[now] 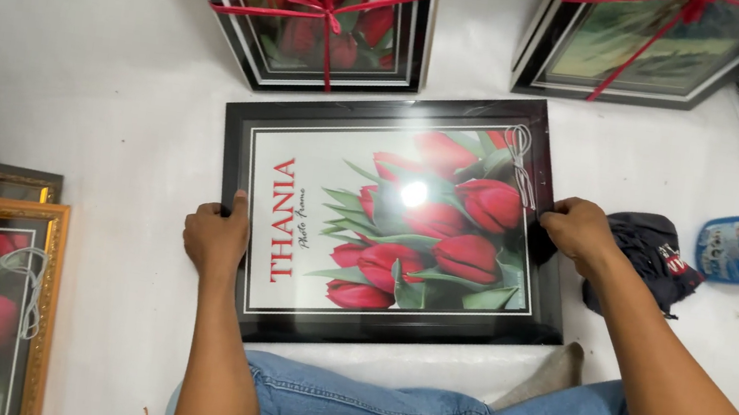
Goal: Cleaning picture frames by wiping the glass and frame surfaces with a cloth
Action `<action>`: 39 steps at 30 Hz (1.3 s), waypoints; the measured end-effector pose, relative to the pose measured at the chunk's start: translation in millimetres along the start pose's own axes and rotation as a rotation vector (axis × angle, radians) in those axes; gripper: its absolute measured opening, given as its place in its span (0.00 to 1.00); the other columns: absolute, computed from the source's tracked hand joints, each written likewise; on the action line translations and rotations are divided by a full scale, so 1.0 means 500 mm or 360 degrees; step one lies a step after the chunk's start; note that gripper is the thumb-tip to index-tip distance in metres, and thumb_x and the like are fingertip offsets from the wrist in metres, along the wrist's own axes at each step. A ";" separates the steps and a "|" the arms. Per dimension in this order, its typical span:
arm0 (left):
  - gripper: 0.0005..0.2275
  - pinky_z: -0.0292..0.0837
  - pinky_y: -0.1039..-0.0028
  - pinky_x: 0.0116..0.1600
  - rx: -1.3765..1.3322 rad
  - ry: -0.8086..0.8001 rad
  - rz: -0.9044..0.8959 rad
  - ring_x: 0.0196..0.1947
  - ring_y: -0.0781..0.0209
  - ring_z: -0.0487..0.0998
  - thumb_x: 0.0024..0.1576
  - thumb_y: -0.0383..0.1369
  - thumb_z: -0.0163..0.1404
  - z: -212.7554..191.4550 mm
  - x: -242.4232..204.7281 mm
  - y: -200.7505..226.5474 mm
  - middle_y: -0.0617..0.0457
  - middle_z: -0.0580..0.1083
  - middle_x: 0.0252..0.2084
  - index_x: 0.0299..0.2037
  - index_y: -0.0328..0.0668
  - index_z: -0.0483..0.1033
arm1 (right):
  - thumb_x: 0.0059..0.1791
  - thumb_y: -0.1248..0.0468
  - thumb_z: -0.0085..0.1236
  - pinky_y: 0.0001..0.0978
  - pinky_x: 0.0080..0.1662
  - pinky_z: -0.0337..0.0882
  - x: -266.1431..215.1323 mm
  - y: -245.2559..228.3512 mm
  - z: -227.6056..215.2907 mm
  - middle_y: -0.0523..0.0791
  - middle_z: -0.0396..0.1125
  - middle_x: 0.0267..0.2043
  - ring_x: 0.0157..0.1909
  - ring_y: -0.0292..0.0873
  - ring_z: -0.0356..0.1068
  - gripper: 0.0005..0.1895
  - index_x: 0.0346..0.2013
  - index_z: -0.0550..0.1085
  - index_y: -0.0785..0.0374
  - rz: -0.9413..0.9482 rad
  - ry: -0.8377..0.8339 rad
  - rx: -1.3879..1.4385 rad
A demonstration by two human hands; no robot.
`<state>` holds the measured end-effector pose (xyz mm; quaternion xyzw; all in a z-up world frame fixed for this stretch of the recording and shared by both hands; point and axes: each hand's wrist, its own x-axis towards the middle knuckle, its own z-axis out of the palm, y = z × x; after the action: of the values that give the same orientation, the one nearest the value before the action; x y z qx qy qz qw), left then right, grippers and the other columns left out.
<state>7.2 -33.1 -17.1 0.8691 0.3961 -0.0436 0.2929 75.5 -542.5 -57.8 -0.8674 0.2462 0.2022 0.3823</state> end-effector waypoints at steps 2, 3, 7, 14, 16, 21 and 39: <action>0.28 0.73 0.52 0.52 -0.0041 0.0002 -0.0024 0.48 0.35 0.77 0.61 0.51 0.49 0.000 0.005 -0.008 0.33 0.76 0.42 0.51 0.25 0.78 | 0.45 0.64 0.57 0.54 0.45 0.73 -0.015 -0.016 0.003 0.67 0.69 0.47 0.50 0.62 0.71 0.32 0.60 0.70 0.82 0.0004 0.0001 0.0029; 0.28 0.72 0.51 0.52 -0.0082 -0.0010 -0.0033 0.48 0.34 0.78 0.60 0.51 0.49 0.000 0.006 -0.010 0.34 0.77 0.41 0.49 0.26 0.79 | 0.45 0.64 0.57 0.54 0.46 0.72 -0.023 -0.024 0.003 0.68 0.69 0.48 0.51 0.62 0.71 0.32 0.59 0.70 0.84 0.0022 0.0018 0.0063; 0.28 0.72 0.52 0.52 -0.0161 0.0011 -0.0071 0.48 0.36 0.78 0.60 0.53 0.50 0.018 0.034 -0.042 0.37 0.78 0.40 0.48 0.28 0.79 | 0.46 0.66 0.52 0.57 0.48 0.69 -0.098 -0.102 -0.004 0.70 0.65 0.49 0.54 0.63 0.67 0.32 0.61 0.66 0.88 0.0018 0.0028 0.0207; 0.29 0.73 0.58 0.43 -0.0463 0.0040 -0.0182 0.37 0.42 0.79 0.64 0.56 0.45 0.023 0.043 -0.058 0.41 0.76 0.28 0.26 0.34 0.79 | 0.48 0.56 0.56 0.56 0.49 0.68 -0.038 -0.041 -0.011 0.64 0.65 0.46 0.52 0.58 0.67 0.33 0.59 0.69 0.82 0.0071 0.0051 0.0345; 0.30 0.73 0.58 0.43 -0.0548 0.0094 -0.0240 0.39 0.40 0.80 0.63 0.58 0.47 0.027 0.057 -0.072 0.39 0.77 0.30 0.24 0.37 0.78 | 0.48 0.56 0.54 0.54 0.52 0.67 -0.058 -0.070 -0.019 0.64 0.65 0.47 0.53 0.58 0.66 0.34 0.59 0.69 0.83 0.0049 0.0054 0.0371; 0.30 0.73 0.53 0.50 -0.0689 0.0370 -0.0214 0.48 0.36 0.78 0.63 0.61 0.50 -0.034 0.039 -0.056 0.36 0.77 0.39 0.39 0.34 0.80 | 0.46 0.60 0.59 0.48 0.50 0.70 -0.098 -0.135 -0.040 0.51 0.60 0.38 0.44 0.49 0.66 0.22 0.49 0.73 0.75 -0.0061 0.0059 0.0696; 0.26 0.69 0.83 0.30 -0.1198 0.0628 0.0060 0.24 0.70 0.71 0.70 0.57 0.47 -0.098 0.051 -0.096 0.56 0.69 0.31 0.32 0.43 0.66 | 0.52 0.72 0.54 0.23 0.45 0.64 -0.178 -0.179 -0.070 0.42 0.65 0.35 0.37 0.34 0.61 0.03 0.40 0.73 0.66 -0.0810 -0.0098 0.0932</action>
<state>-17.5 34.9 -7.5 0.7003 0.4170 0.2765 0.5091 62.4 -492.6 62.6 -0.7484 0.0589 0.0480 0.6589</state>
